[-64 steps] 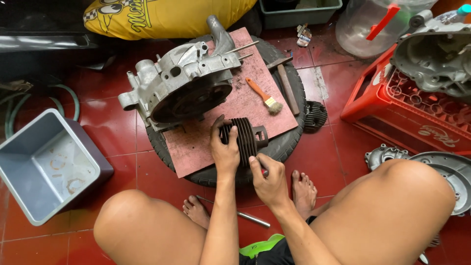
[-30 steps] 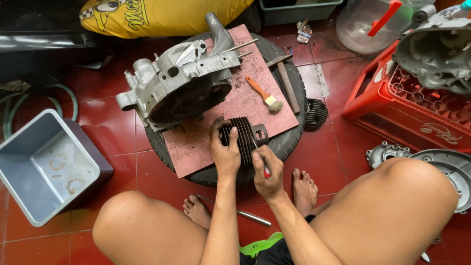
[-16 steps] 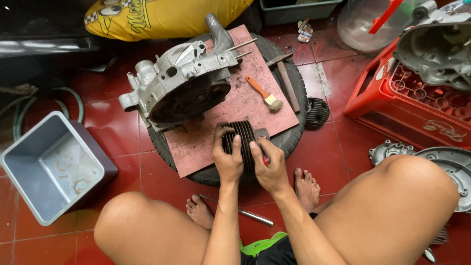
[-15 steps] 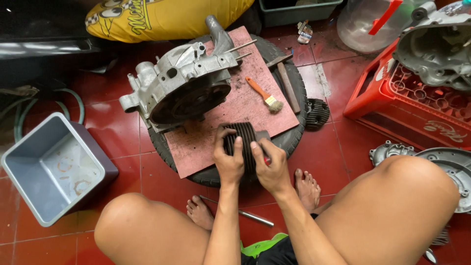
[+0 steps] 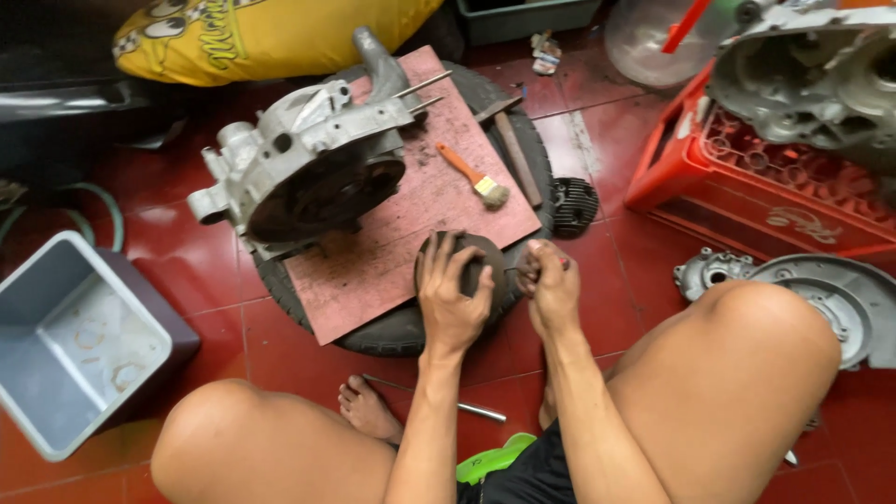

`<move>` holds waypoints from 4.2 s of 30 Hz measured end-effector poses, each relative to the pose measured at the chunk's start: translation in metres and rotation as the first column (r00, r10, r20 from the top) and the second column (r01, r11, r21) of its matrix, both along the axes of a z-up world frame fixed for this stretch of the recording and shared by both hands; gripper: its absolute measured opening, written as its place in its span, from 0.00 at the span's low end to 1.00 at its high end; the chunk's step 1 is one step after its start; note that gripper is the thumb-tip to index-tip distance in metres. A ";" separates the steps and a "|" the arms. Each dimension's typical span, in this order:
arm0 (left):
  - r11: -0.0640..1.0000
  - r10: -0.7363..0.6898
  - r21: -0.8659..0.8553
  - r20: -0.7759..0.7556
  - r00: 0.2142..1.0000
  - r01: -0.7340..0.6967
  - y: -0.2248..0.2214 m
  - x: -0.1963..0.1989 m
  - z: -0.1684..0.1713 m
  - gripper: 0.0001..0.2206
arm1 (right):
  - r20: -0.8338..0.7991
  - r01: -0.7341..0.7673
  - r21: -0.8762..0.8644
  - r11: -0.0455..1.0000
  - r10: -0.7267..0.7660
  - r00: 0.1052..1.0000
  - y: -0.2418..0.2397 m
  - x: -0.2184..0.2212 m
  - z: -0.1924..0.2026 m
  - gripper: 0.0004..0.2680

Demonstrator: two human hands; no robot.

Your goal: Cleaning debris from between the cooling fins of a motorcycle cylinder block using a thin metal tool and a hammer.

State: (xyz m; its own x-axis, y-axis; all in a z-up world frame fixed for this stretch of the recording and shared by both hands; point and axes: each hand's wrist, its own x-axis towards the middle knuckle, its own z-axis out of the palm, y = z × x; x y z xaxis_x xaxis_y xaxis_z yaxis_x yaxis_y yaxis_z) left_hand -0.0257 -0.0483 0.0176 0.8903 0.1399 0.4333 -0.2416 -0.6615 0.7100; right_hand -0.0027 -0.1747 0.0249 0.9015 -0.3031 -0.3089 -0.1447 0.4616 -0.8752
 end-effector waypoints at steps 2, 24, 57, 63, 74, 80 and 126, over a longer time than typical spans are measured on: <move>1.000 -0.008 -0.014 -0.012 1.000 0.007 -0.002 0.003 0.002 0.10 | 0.024 0.026 0.008 1.000 -0.026 0.999 0.001 -0.003 0.002 0.13; 0.999 -0.054 -0.031 -0.490 0.870 0.044 0.020 0.002 0.009 0.42 | 0.274 0.237 -0.152 0.960 -0.190 0.943 0.021 -0.029 -0.015 0.14; 0.744 0.258 -0.626 -0.056 0.964 -0.235 0.088 0.008 -0.027 0.38 | 0.451 -0.113 -0.287 0.951 0.239 0.860 0.048 -0.009 0.019 0.14; 0.823 0.137 -0.552 -0.042 0.990 -0.137 0.091 0.012 -0.032 0.40 | 0.372 -0.103 -0.372 0.922 0.250 0.894 0.054 -0.013 0.018 0.11; 0.872 -0.039 -0.488 -0.115 0.993 -0.022 0.095 -0.009 -0.018 0.49 | -0.005 -0.264 -0.766 0.587 0.405 0.914 0.023 0.006 0.013 0.12; 0.759 -0.086 -0.651 -0.117 0.989 -0.011 0.101 -0.032 -0.021 0.39 | -0.195 -0.498 -0.535 0.683 0.474 0.859 0.053 0.004 0.003 0.11; 0.775 0.015 -0.631 0.092 0.996 0.046 0.069 -0.023 0.017 0.38 | 0.182 -0.299 -0.498 0.814 0.435 0.882 0.063 -0.019 -0.013 0.09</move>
State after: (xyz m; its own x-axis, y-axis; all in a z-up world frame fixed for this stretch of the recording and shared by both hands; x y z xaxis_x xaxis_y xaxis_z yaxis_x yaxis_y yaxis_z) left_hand -0.0492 0.0205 0.0341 0.8578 0.3960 0.3276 -0.3287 -0.0672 0.9420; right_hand -0.0222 -0.1113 0.0117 0.9982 0.0269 0.0535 0.0542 -0.0242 -0.9982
